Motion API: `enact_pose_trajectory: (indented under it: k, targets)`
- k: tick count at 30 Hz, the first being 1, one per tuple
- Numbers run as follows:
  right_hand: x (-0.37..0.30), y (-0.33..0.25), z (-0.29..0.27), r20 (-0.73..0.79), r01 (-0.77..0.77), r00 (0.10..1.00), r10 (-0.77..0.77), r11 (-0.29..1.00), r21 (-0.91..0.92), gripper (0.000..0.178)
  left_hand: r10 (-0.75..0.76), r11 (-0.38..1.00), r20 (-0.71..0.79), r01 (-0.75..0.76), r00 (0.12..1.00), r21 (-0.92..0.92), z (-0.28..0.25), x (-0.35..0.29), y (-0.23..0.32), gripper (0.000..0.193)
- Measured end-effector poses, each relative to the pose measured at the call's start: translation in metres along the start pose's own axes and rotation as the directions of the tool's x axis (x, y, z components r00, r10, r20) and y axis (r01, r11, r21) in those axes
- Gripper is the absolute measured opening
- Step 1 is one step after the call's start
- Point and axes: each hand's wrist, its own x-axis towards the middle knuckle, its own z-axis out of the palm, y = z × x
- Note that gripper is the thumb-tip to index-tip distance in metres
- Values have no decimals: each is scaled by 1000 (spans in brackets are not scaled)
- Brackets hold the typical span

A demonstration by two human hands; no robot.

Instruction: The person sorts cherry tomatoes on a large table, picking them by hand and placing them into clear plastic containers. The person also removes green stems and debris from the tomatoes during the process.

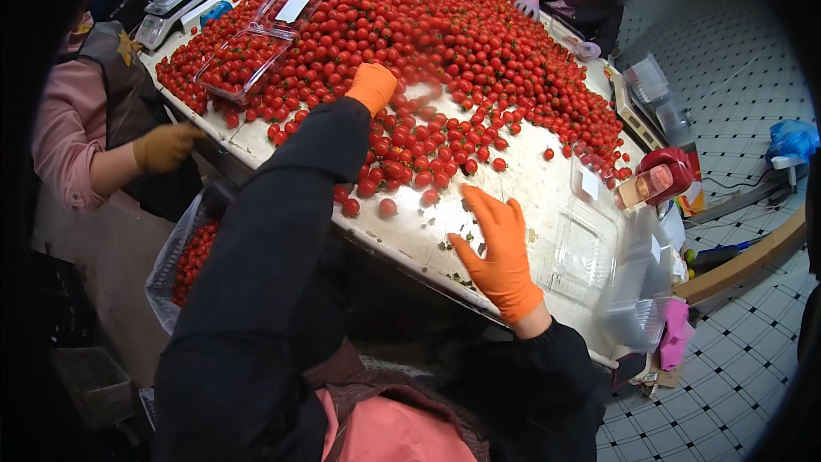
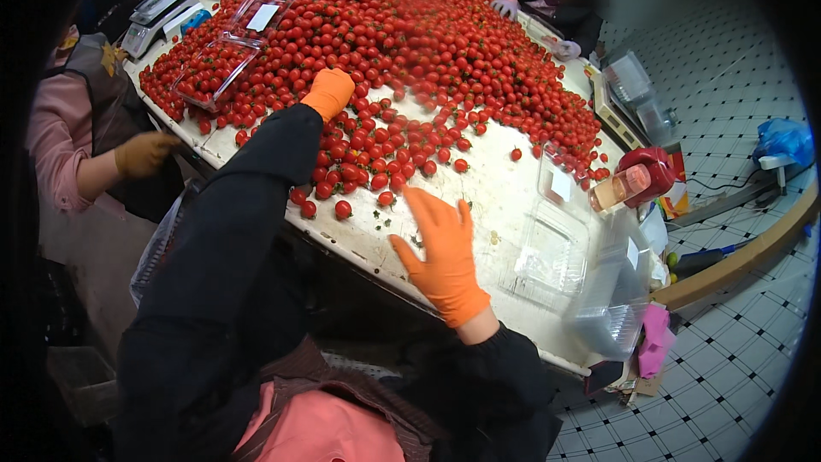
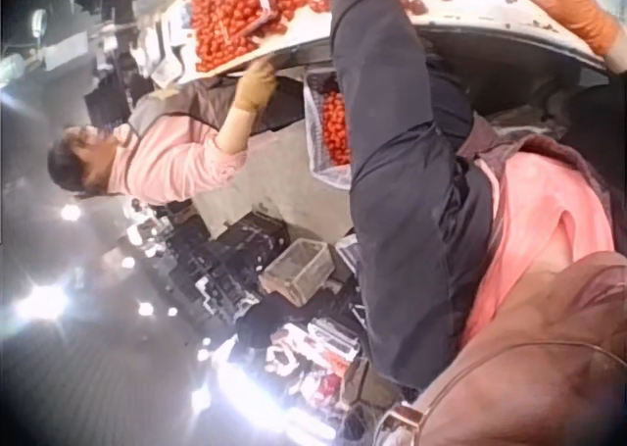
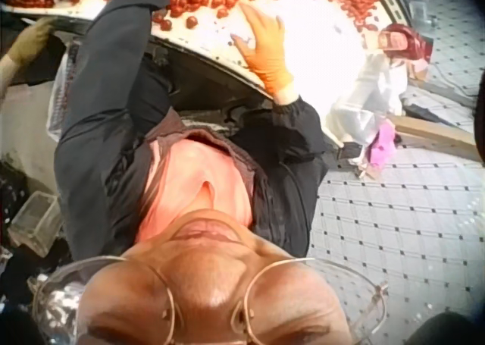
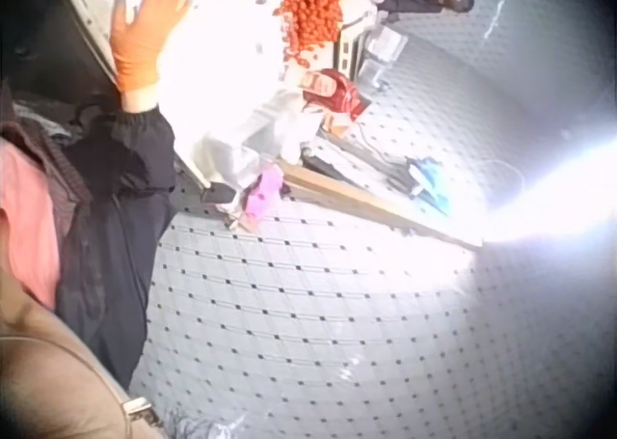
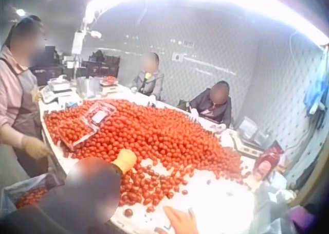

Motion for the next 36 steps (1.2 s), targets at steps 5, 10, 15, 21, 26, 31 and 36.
enact_pose_trajectory:
  k: [5, 10, 15, 21, 26, 31, 36]
  targets:
    - [-30, 66, 24, -147, -175, 972, 186, 981, 85, 60, -36, 993, 43, 40, 998, -110, -6, 6, 3, 15]
    - [-19, 99, 32, -155, -169, 974, 165, 986, -12, 60, -118, 871, 16, 111, 993, -479, -48, -18, -39, 27]
    - [-16, 89, 31, -128, -119, 985, 119, 993, 7, 58, -229, 407, -151, -46, 962, -912, -86, -157, -86, 24]
    - [-8, 81, 44, -82, -121, 988, 134, 982, 144, 55, -375, 797, 329, 482, 867, -364, -6, -409, -189, 24]
    - [-18, 83, 36, -109, -164, 978, 176, 980, 108, 53, -251, 678, 131, 271, 959, -683, -54, -334, -129, 44]
    - [-16, 85, 44, -111, -134, 984, 139, 990, 55, 54, -80, 650, -122, -41, 989, -759, -91, -226, -34, 52]
    - [-23, 99, 48, -129, -150, 981, 146, 988, -21, 56, 93, 874, -125, -141, 988, -466, -51, -160, 53, 64]
